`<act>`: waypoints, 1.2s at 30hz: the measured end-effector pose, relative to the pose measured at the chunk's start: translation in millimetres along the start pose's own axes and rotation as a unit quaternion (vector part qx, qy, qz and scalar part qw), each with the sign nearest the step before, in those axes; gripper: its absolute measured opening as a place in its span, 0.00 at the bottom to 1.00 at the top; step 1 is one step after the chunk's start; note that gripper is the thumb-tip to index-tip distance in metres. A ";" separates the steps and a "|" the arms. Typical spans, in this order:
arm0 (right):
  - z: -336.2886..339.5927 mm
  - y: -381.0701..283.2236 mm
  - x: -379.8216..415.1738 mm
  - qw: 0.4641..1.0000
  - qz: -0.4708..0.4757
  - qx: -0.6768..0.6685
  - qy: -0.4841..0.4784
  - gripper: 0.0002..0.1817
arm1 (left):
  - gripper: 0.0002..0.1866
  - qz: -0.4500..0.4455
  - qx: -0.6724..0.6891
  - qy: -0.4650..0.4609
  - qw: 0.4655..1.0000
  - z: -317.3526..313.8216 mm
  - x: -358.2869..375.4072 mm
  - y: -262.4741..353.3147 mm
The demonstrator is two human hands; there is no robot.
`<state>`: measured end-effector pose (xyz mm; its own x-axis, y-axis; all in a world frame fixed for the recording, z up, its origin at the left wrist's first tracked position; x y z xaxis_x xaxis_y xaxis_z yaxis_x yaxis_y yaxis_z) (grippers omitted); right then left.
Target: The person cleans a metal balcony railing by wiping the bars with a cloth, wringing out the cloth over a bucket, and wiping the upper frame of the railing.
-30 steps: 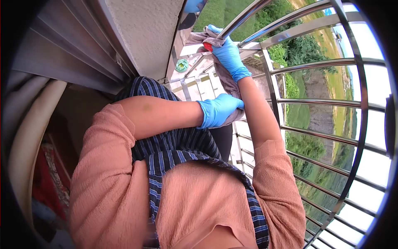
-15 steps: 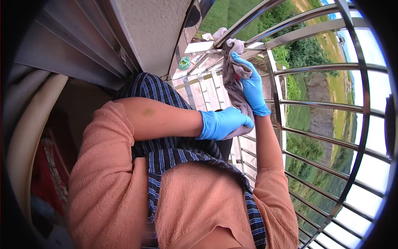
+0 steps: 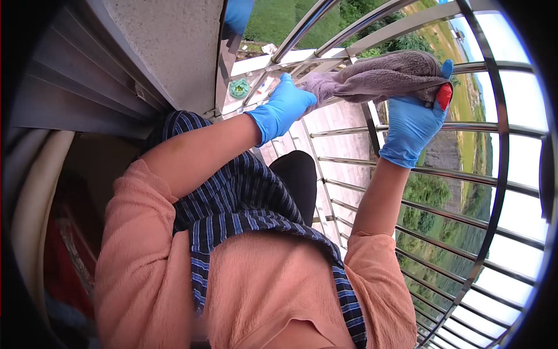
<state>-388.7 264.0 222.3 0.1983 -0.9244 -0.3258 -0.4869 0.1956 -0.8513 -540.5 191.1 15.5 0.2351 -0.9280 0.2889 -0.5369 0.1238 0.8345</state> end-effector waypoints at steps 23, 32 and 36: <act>29.1 94.1 -27.9 0.932 -0.082 0.350 -0.046 0.13 | 0.18 -0.058 0.131 0.095 0.985 40.8 24.5 34.4; -61.8 221.5 -56.2 0.740 0.027 0.646 -0.186 0.17 | 0.18 0.002 0.133 0.187 0.973 72.0 14.4 -20.2; -81.1 301.3 -74.3 0.686 -0.031 0.663 -0.300 0.20 | 0.22 0.020 0.123 0.210 0.970 80.9 -1.7 -37.1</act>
<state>-619.1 365.1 23.3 0.6913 -0.7212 -0.0445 0.6600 0.6553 -0.3675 -586.5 159.7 -53.9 0.4915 -0.6931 0.5274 -0.7178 0.0205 0.6959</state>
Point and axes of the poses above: each hand's wrist, its own x-axis away from the middle knuckle, its own z-axis out of the back of the hand, y = z × x, the point moved 10 cm from there along -x, towards the middle knuckle, and after that the axes turned 13 degrees about x, right-handed, at the moved point
